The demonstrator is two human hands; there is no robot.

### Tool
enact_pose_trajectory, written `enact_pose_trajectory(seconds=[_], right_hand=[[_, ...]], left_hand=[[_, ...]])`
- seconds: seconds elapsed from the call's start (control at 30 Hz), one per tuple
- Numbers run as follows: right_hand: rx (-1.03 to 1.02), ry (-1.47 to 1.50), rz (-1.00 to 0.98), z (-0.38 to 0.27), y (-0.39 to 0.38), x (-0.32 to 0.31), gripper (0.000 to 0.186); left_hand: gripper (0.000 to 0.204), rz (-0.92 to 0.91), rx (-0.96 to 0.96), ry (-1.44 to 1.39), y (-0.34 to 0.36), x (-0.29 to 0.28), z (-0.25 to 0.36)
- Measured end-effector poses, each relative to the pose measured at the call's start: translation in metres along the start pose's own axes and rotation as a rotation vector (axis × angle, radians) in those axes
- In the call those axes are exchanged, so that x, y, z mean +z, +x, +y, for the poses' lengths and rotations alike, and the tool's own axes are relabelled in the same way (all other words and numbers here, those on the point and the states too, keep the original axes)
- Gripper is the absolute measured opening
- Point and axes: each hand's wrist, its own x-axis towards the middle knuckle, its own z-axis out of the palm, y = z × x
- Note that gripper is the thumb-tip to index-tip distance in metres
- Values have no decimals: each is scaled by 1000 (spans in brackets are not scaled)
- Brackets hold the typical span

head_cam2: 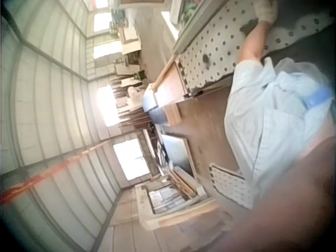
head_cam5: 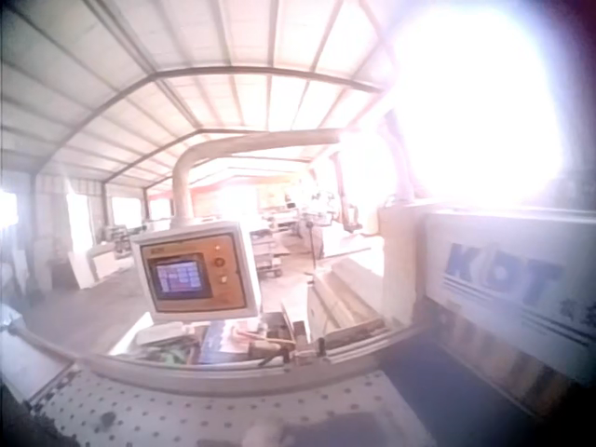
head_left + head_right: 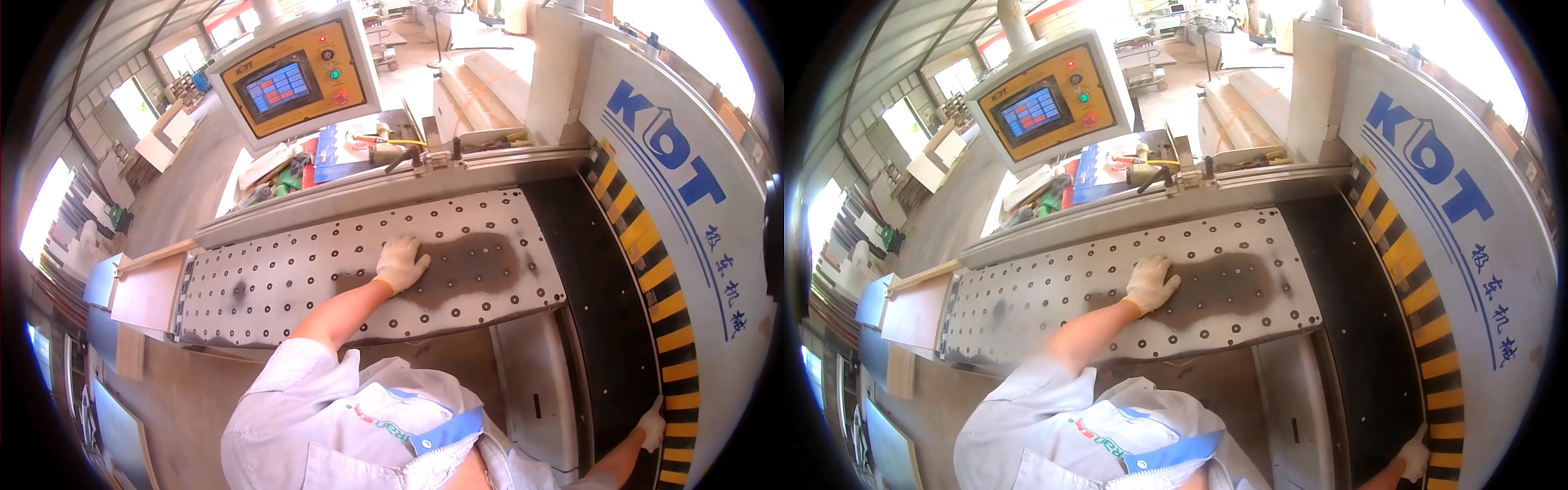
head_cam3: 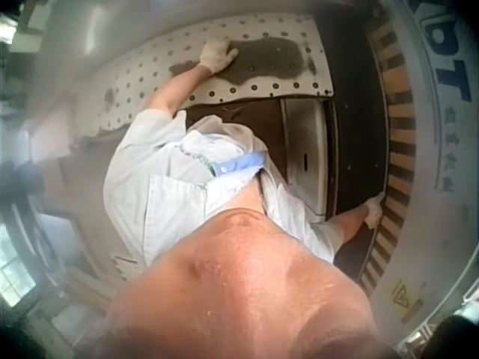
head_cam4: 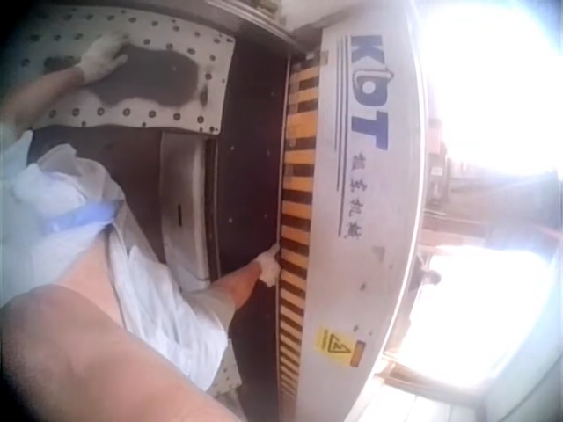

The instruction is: The person feeds a large wooden panel into a cutting machine, removes a cut piece, and turns and reloads the panel into the machine with another worker.

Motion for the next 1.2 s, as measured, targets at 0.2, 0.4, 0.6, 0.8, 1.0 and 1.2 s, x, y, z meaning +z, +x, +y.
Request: enact_pose_trajectory(seconds=[0.2, 0.4, 0.6, 0.8, 1.0, 1.2], right_hand=[[-35, -20, 13, -14, 9, 10, 125], [-91, -22, 42, 8, 22, 20, 123], [-125, -54, 21, 42, -11, 16, 120], [-313, -194, 132, 159, 15, 77, 124], [-478, -110, -65, 319, -36, 78, 123], [-536, -303, 426, 532, -42, 128, 102]], left_hand=[[53, 56, 2, 22, -5, 3, -13], [56, 11, -17, -38, -12, 2, -1], [56, 28, -4, -29, -38, 3, 2], [60, -26, 114, -54, -66, -4, 13], [60, -81, 155, -60, -101, -15, 10], [65, -109, 188, -83, -123, -21, 23]])
